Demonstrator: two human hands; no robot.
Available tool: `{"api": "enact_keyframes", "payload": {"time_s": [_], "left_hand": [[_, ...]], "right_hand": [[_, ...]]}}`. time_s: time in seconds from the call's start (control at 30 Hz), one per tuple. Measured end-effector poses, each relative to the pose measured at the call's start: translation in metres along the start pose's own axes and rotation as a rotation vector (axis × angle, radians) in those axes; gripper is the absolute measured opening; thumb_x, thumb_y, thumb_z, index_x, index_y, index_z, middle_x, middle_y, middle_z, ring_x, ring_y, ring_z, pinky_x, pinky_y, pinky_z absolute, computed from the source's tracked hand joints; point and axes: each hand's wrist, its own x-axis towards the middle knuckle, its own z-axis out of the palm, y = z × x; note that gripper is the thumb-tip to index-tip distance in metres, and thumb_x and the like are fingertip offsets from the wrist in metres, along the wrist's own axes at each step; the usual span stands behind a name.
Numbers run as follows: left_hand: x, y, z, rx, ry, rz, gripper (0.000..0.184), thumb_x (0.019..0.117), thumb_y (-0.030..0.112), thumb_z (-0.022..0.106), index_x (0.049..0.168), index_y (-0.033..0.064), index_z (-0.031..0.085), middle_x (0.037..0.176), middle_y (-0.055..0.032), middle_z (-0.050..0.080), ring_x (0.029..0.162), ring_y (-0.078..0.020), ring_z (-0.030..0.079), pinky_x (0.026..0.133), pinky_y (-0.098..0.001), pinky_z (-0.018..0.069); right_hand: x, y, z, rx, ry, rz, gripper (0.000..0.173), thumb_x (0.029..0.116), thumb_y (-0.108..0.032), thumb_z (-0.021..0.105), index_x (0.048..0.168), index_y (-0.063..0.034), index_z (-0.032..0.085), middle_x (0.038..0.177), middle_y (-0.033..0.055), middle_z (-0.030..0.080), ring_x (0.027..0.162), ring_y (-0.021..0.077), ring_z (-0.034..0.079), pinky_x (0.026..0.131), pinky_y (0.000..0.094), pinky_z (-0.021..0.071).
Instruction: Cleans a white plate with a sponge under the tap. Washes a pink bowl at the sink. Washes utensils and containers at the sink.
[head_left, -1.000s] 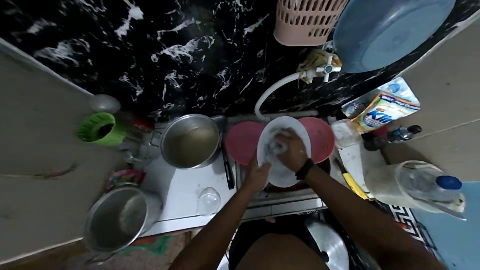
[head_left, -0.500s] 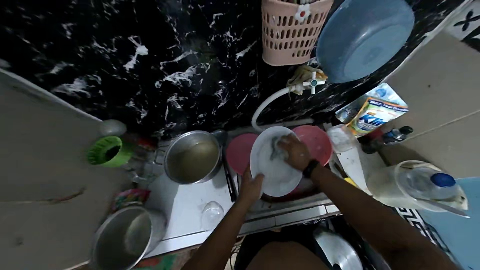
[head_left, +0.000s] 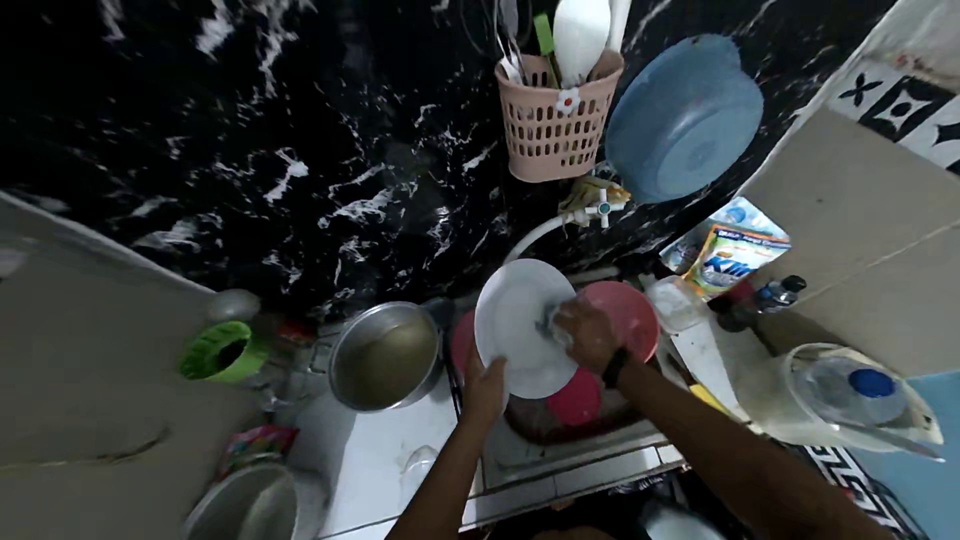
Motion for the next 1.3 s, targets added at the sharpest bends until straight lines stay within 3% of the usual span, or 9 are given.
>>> {"api": "enact_keyframes", "payload": {"time_s": [0.17,0.3,0.5,0.6,0.7,0.8,0.9,1.07,1.3], "left_hand": [[-0.013,-0.004,0.017,0.081,0.007,-0.143,0.051,0.1066,0.011,0.047,0.152,-0.0089,0.033,0.148,-0.0277,0.047,0.134,-0.0280,0.050,0.113,-0.0397,0.0405],[-0.031,-0.014,0.015,0.190,-0.043,-0.075,0.061,0.1031,0.012,0.054,0.155,-0.0089,0.028,0.151,-0.0300,0.044,0.138,-0.0314,0.048,0.115,-0.0433,0.0398],[-0.012,-0.040,0.004,0.044,0.068,-0.031,0.055,0.1086,0.021,0.044,0.156,-0.0031,0.030,0.153,-0.0248,0.043,0.138,-0.0251,0.048,0.115,-0.0406,0.0404],[-0.012,-0.038,0.006,0.063,0.090,-0.074,0.054,0.1120,0.027,0.034,0.156,-0.0047,0.030,0.157,-0.0258,0.038,0.143,-0.0293,0.043,0.118,-0.0438,0.0352],[-0.015,-0.030,0.001,0.109,0.069,-0.080,0.052,0.1124,0.024,0.031,0.155,-0.0062,0.032,0.159,-0.0259,0.036,0.146,-0.0293,0.038,0.120,-0.0428,0.0311],[-0.014,-0.024,-0.003,0.043,0.049,-0.097,0.049,0.1114,0.023,0.036,0.152,-0.0053,0.037,0.153,-0.0234,0.044,0.139,-0.0234,0.046,0.115,-0.0384,0.0381],[-0.020,-0.016,0.003,0.081,-0.054,-0.081,0.046,0.1067,0.015,0.047,0.147,-0.0066,0.043,0.142,-0.0217,0.054,0.127,-0.0171,0.056,0.108,-0.0325,0.0463],[-0.022,-0.013,0.001,0.289,-0.221,0.018,0.062,0.0950,0.008,0.063,0.149,-0.0088,0.038,0.143,-0.0256,0.052,0.131,-0.0237,0.054,0.111,-0.0380,0.0445],[-0.032,-0.031,-0.014,-0.052,0.009,-0.066,0.065,0.0989,0.006,0.054,0.157,-0.0043,0.025,0.150,-0.0244,0.045,0.131,-0.0212,0.054,0.107,-0.0351,0.0478]], "right_hand": [[-0.013,-0.057,0.012,0.227,0.189,-0.201,0.041,0.0781,-0.001,0.077,0.119,0.0016,0.074,0.133,0.0263,0.064,0.132,0.0449,0.055,0.111,0.0551,0.0447],[0.023,-0.017,-0.014,0.063,0.168,-0.049,0.042,0.0895,-0.007,0.069,0.132,-0.0060,0.068,0.148,0.0201,0.056,0.143,0.0394,0.046,0.118,0.0527,0.0375],[-0.042,-0.016,0.031,0.268,0.007,0.100,0.055,0.0941,-0.025,0.070,0.145,-0.0084,0.058,0.156,0.0197,0.047,0.147,0.0371,0.040,0.121,0.0531,0.0346],[-0.066,-0.049,0.054,0.443,0.042,-0.076,0.040,0.0959,-0.017,0.067,0.135,-0.0071,0.067,0.145,0.0187,0.059,0.141,0.0341,0.049,0.120,0.0483,0.0366],[-0.072,-0.028,0.042,0.374,0.079,-0.182,0.038,0.0820,-0.008,0.079,0.120,-0.0032,0.074,0.134,0.0214,0.065,0.131,0.0385,0.057,0.113,0.0528,0.0453],[-0.051,0.010,0.005,0.216,0.139,0.001,0.040,0.0880,-0.006,0.070,0.128,-0.0004,0.070,0.144,0.0256,0.057,0.138,0.0432,0.051,0.114,0.0560,0.0422],[-0.016,0.003,-0.014,0.227,0.308,0.024,0.037,0.0942,-0.013,0.065,0.130,-0.0080,0.070,0.149,0.0149,0.056,0.142,0.0319,0.049,0.118,0.0465,0.0412],[-0.004,-0.056,-0.005,0.259,0.353,-0.418,0.031,0.0873,-0.010,0.074,0.118,-0.0062,0.076,0.136,0.0177,0.066,0.134,0.0382,0.057,0.112,0.0520,0.0457],[-0.033,0.005,0.006,0.085,0.341,0.025,0.036,0.0925,-0.012,0.066,0.128,-0.0049,0.071,0.143,0.0212,0.059,0.139,0.0418,0.050,0.114,0.0579,0.0415]]}}
